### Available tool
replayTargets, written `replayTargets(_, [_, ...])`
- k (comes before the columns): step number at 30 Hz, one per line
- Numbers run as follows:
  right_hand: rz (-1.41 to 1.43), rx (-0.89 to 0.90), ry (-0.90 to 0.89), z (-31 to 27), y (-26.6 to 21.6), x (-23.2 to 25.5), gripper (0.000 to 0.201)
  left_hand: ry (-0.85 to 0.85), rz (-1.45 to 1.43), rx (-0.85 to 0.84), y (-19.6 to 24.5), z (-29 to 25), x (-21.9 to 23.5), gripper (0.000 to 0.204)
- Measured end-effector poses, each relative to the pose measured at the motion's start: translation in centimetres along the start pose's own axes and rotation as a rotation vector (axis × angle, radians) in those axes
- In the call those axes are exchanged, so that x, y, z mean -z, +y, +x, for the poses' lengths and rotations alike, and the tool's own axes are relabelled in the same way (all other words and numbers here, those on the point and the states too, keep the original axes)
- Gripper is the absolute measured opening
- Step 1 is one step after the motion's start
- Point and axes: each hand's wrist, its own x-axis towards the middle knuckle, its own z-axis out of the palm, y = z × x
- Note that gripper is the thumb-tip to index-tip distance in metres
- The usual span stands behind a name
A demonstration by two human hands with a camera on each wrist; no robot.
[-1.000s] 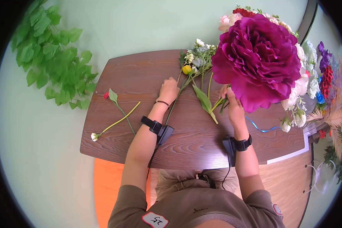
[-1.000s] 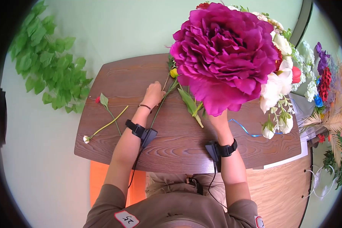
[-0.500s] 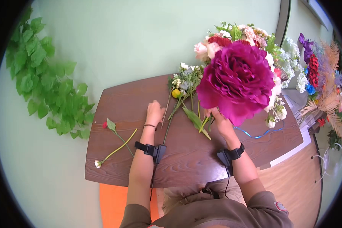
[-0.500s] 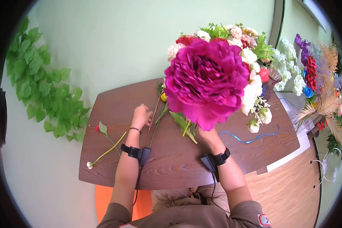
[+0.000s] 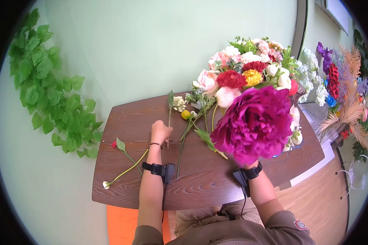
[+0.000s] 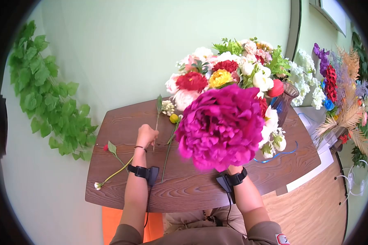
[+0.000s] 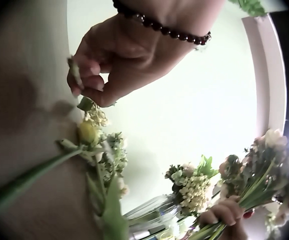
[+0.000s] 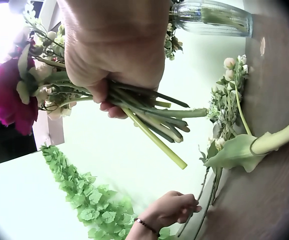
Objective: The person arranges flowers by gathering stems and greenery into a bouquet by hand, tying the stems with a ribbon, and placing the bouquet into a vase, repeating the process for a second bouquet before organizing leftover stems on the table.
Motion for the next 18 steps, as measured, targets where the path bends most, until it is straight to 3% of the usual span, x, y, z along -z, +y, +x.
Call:
replayTargets(3, [0.096,-0.037,-0.013,-0.9,-1.5,0.5,0.016,0.097,-0.445,-0.007,0.4,-0.1,1.7,0.016])
replayTargets(6, [0.187,-0.073,-0.027,1.0,-3.3,-0.5,0.019,0.164,-0.617,-0.110,2.9,-1.7,3.0,0.025])
replayTargets(7, [0.423,-0.088,-0.064,1.4,-5.6,-1.5,0.027,0.147,-0.608,-0.151,4.2,-2.8,3.6,0.026])
replayTargets(14, [0.502,-0.099,-0.099,1.4,-5.9,-1.6,0.028,0.001,-0.769,-0.404,8.9,-7.8,4.1,0.013])
replayTargets(16, [0.457,-0.119,-0.095,1.3,-5.8,-1.7,0.029,-0.007,-0.734,-0.598,10.2,-9.2,3.7,0.006])
replayTargets(18, [0.467,-0.121,-0.107,1.4,-5.6,-1.6,0.028,-0.009,-0.688,-0.607,11.0,-10.4,3.1,0.005])
